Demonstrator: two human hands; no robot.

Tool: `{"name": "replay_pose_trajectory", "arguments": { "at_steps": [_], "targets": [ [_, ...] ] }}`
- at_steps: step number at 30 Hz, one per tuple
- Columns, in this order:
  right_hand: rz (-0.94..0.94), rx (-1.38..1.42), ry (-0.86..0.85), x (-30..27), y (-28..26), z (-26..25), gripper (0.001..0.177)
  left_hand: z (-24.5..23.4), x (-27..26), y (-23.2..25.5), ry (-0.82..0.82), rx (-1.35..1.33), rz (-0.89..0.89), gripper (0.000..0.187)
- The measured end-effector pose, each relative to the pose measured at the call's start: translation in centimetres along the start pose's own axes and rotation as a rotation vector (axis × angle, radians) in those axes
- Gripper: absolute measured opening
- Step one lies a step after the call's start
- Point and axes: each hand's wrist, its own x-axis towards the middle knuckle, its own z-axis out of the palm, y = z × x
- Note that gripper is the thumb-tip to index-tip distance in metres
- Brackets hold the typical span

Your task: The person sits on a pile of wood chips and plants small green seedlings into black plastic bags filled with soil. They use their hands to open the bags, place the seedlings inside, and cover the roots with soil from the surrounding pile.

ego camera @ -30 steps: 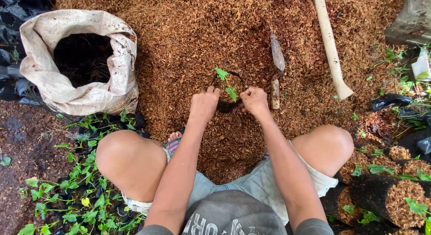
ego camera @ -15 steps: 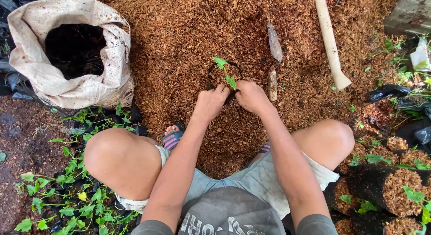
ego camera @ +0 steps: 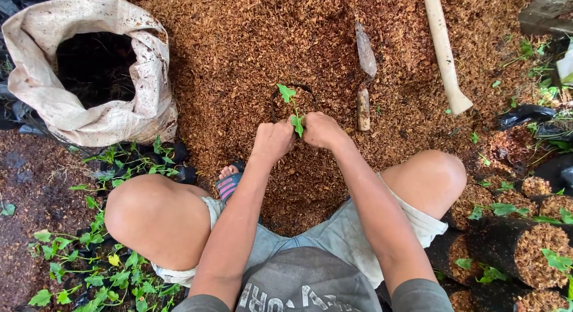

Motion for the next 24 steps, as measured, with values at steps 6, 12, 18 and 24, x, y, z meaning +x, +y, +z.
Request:
{"name": "replay_pose_trajectory", "arguments": {
  "at_steps": [6, 12, 18, 24],
  "targets": [
    [0.017, 0.246, 0.214, -2.9, -2.1, -3.3, 0.026, -3.7, 0.1, 0.0, -0.012, -0.255, -0.124, 0.037],
    [0.062, 0.162, 0.470, -3.2, -2.9, -5.4, 0.023, -3.6, 1.4, 0.0, 0.226, -0.245, -0.178, 0.029],
    [0.060, 0.131, 0.423, -1.4, -3.5, -4.7, 0.027, -6.3, 2.6, -0.8, 0.169, -0.320, -0.170, 0.046],
    [0.024, 0.121, 0.392, 1.8, -2.4, -3.7, 0.025, -6.2, 4.5, -1.8, 0.062, -0.203, -0.044, 0.046]
  ]
}}
